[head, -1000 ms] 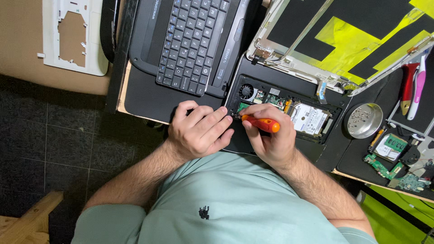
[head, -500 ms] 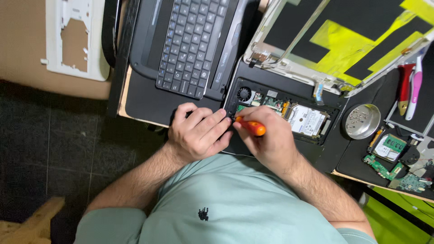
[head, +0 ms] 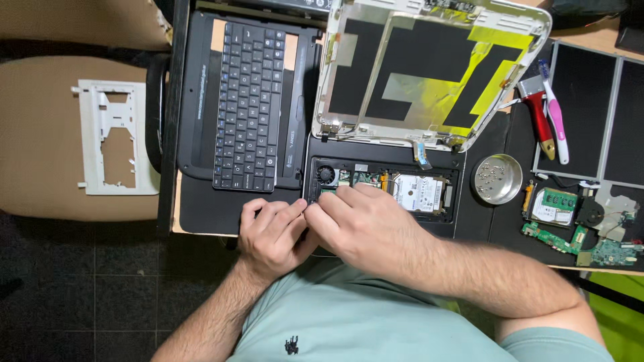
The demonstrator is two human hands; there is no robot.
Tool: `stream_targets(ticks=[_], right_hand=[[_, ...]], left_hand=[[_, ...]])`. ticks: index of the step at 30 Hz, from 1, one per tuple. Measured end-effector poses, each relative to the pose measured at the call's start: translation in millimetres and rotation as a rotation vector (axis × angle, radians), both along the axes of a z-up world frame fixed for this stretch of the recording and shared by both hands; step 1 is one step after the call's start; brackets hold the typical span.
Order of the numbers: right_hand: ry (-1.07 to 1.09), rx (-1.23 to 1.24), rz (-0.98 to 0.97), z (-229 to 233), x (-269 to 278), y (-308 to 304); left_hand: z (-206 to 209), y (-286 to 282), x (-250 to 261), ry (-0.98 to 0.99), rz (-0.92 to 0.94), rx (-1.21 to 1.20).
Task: The person uses a screwdriver to remove screws from the internal components of a disassembled laptop. They manipulate the hard drive and other internal parts while working on the device.
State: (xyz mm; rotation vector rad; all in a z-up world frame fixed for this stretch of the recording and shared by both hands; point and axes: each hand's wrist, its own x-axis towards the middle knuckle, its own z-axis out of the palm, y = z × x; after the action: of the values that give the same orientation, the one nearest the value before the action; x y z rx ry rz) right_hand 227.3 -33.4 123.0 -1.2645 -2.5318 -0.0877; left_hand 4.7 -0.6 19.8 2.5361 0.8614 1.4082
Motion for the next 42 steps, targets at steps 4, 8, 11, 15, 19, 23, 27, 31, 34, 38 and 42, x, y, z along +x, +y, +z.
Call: stream_targets(ticks=[4, 8, 11, 15, 19, 23, 27, 31, 34, 38, 42], right_hand=[[-0.189, 0.084, -0.040, 11.6, -4.6, 5.4], [-0.376, -0.114, -0.091, 26.2, -13.5, 9.6], [-0.413, -0.224, -0.090, 17.9, -15.7, 4.7], [-0.359, -0.217, -0.034, 42.5, -14.2, 13.3], [-0.278, -0.278, 0.080, 43.0, -12.1, 19.6], [-0.210, -0.132, 0.070, 25.0, -14.2, 13.6], [-0.238, -0.201, 0.022, 34.2, -18.2, 14.4], [-0.246, -0.135, 0.098, 32.0, -15.5, 19.7], [-0.265, -0.142, 0.152, 20.7, -15.4, 17.9], [-0.312, -0.289, 0.059, 32.6, -18.8, 19.0], [-0.279, -0.243, 0.116, 48.7, -16.8, 29.0]], left_hand=[[-0.7, 1.2, 4.8, -0.058, -0.010, -0.125], [6.9, 7.1, 16.4, -0.192, -0.005, -0.267], [10.0, 11.4, 22.5, -0.207, -0.058, -0.255], [9.8, 11.6, 21.9, -0.199, -0.137, -0.205], [19.3, 10.7, 24.1, -0.155, -0.148, -0.210], [17.4, 12.0, 23.0, -0.182, -0.146, -0.253], [25.4, 14.4, 21.4, -0.224, -0.146, -0.304], [47.8, 16.1, 26.9, -0.125, -0.094, -0.265], [25.5, 16.6, 20.8, -0.097, -0.150, -0.247], [12.7, 15.6, 17.1, -0.170, -0.138, -0.315], [25.3, 16.1, 17.3, -0.129, -0.150, -0.335]])
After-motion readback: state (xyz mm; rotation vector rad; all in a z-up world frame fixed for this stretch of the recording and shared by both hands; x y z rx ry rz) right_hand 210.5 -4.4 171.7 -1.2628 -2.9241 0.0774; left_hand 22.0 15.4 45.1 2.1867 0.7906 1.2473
